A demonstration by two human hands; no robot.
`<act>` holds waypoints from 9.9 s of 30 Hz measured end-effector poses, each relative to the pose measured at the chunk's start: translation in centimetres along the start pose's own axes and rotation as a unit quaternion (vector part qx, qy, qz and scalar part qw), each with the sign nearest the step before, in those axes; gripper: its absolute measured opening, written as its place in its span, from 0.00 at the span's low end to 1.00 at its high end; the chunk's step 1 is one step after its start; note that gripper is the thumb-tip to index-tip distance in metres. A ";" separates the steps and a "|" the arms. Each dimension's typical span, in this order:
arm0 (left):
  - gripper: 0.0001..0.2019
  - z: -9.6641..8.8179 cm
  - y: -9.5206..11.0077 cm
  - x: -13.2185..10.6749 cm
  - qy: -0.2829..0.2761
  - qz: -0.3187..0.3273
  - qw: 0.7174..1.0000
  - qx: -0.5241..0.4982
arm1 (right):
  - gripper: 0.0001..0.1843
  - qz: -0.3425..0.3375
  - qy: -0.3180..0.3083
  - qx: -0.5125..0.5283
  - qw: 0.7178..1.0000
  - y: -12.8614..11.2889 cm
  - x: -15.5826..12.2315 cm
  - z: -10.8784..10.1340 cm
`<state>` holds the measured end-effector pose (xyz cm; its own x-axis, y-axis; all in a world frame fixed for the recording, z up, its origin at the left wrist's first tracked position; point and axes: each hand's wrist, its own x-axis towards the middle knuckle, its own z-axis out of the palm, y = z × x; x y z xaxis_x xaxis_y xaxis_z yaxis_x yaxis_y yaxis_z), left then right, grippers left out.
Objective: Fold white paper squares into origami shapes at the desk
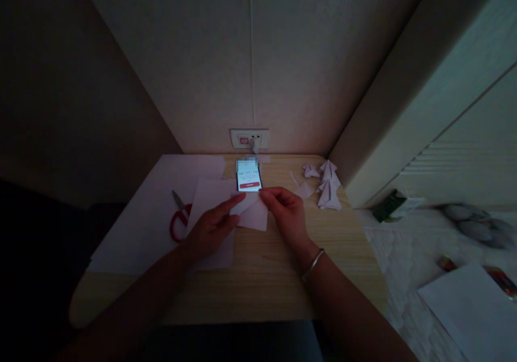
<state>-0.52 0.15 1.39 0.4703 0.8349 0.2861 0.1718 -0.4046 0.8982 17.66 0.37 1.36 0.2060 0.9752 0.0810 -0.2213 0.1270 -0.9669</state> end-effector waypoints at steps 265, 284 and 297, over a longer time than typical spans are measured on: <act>0.13 -0.5 -0.2 1.0 0.056 -0.250 0.967 0.006 | 0.17 0.193 -0.255 -0.114 0.941 1.8 0.3 -0.1; 0.19 -0.1 -0.4 0.9 0.067 -0.274 0.904 -0.322 | 0.19 0.029 -0.100 -0.088 0.991 1.0 0.1 0.9; 0.17 0.1 -0.3 1.1 0.062 -0.280 0.885 -0.367 | 0.03 -0.045 -0.187 -0.083 0.978 0.9 -0.1 0.6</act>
<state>0.05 1.16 1.37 0.3838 0.8804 -0.2786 -0.2820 0.3990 0.8725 16.89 0.49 0.58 -0.1525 0.9636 0.2194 -0.0541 0.2136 -0.9754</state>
